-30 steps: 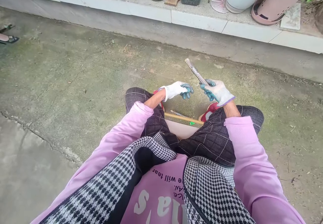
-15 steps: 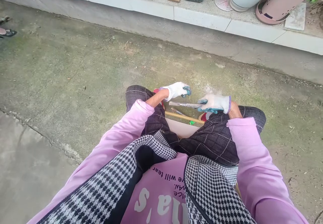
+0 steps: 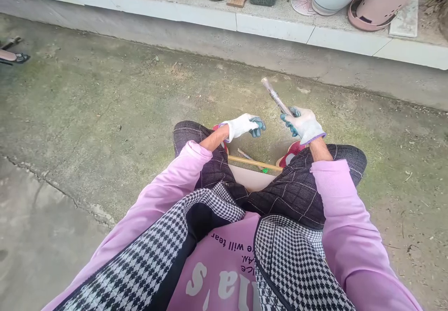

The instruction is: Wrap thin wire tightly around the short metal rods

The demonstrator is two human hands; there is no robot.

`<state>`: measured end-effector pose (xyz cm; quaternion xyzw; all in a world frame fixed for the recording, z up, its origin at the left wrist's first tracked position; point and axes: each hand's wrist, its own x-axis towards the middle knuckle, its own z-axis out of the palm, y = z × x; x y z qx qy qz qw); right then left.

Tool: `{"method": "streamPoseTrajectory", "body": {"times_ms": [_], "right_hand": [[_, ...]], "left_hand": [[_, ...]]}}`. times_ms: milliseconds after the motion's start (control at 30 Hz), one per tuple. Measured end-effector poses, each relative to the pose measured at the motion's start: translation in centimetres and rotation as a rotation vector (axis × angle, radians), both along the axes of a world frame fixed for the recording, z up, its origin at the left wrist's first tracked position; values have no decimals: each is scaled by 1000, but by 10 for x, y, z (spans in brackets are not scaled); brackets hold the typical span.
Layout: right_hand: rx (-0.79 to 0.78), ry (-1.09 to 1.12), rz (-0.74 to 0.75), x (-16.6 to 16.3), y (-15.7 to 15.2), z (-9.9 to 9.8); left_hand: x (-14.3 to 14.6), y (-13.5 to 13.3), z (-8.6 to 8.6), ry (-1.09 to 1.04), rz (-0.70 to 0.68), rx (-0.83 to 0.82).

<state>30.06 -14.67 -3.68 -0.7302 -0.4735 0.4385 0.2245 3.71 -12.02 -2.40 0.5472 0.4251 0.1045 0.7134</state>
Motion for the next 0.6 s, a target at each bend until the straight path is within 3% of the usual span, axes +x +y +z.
{"method": "streamPoseTrajectory", "body": {"times_ms": [67, 133, 200, 300, 433, 533, 600], "right_hand": [[56, 241, -81, -2, -6, 10], [102, 409, -61, -2, -12, 20], [82, 500, 44, 0, -18, 29], [-126, 487, 319, 1, -26, 38], [-425, 241, 676, -8, -34, 28], [-438, -185, 821, -21, -32, 12], [-412, -469, 831, -26, -26, 2]], "left_hand": [[1, 2, -9, 54, 15, -50], [2, 4, -16, 99, 18, -68], [2, 6, -20, 134, 9, -45], [0, 12, -22, 200, -19, 61], [-6, 19, -19, 270, -128, 243], [-9, 20, -19, 338, -162, 305], [-9, 18, -19, 371, -189, 327]]}}
